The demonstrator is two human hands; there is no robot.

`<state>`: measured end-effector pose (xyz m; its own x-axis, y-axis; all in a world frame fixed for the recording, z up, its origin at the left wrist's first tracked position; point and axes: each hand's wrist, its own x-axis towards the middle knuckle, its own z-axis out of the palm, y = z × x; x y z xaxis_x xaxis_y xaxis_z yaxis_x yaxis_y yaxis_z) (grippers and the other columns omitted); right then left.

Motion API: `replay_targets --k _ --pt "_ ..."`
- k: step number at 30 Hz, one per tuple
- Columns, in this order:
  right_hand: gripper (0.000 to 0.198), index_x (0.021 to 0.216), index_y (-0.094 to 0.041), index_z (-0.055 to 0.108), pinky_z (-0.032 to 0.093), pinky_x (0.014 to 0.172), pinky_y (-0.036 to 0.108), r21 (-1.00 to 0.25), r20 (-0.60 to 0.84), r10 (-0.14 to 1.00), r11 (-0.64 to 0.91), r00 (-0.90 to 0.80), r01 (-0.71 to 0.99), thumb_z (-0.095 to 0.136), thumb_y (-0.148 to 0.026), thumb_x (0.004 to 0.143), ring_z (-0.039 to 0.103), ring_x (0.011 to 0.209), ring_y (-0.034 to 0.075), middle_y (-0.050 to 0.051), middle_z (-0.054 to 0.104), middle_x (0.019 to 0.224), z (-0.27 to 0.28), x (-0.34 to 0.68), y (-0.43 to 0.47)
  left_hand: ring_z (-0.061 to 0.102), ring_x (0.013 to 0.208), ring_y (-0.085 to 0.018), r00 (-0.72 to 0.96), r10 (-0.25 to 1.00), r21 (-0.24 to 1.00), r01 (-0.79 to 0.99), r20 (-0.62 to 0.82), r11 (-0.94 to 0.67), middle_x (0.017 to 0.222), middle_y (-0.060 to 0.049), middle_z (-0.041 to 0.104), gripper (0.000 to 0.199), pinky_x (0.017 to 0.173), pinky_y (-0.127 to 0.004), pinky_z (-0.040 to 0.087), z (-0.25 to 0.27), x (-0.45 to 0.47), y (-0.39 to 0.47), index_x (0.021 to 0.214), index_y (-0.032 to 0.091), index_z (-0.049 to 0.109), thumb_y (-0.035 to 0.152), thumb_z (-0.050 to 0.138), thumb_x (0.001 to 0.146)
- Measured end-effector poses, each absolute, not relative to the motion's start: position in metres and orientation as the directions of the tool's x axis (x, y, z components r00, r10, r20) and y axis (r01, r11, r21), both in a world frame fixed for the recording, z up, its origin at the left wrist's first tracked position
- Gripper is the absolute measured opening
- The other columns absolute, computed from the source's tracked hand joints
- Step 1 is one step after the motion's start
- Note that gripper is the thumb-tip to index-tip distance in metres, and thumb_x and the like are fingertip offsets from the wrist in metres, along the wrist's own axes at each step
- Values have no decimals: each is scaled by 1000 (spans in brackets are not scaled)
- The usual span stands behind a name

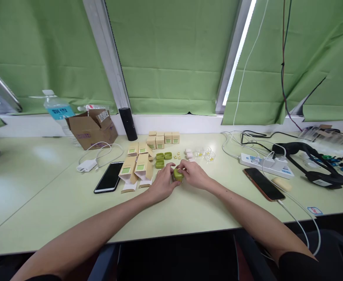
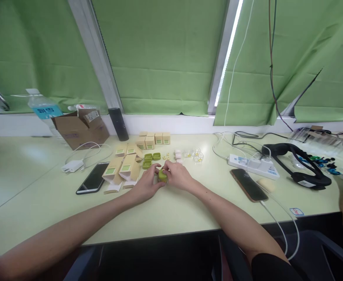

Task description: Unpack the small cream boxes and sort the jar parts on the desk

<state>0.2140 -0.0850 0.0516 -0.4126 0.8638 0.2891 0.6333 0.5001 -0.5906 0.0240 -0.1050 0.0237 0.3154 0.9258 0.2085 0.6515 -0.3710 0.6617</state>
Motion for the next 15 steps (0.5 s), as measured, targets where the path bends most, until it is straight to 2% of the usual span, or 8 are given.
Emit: replay_targets --k 3,5,7,11,15 --pt "10 87 -24 54 45 66 29 -740 365 876 478 -314 473 55 -30 95 60 71 16 -1 67 81 51 218 -77 61 119 -32 312 928 667 649 203 -364 118 -10 65 61 103 -49 48 21 23 -103 139 22 42 36 69 86" --pt "24 85 -24 52 52 70 33 -857 370 898 428 -237 287 61 -45 92 64 74 17 -2 66 79 52 222 -70 60 119 -32 318 926 664 649 205 -370 118 -10 65 62 104 -49 47 20 24 -103 139 22 42 37 69 86" --pt "39 83 -24 51 59 72 38 -936 309 926 336 -217 102 69 -58 84 67 73 18 -2 66 76 55 225 -63 59 121 -31 331 919 655 650 214 -386 119 -10 65 60 107 -48 46 20 24 -103 140 21 43 35 68 87" --pt "55 80 -23 52 64 69 42 -975 223 952 218 -209 -48 83 -67 67 71 70 19 -1 69 74 69 237 -54 55 126 -32 358 910 619 671 210 -407 123 -11 64 53 109 -49 44 25 24 -108 138 21 49 33 64 89" --pt "57 81 -23 54 66 68 41 -943 323 944 316 -59 -103 86 -67 65 70 70 19 -1 68 73 90 260 -48 52 127 -31 418 876 560 677 243 -478 125 -11 64 38 110 -49 42 37 26 -110 128 22 59 31 61 91"
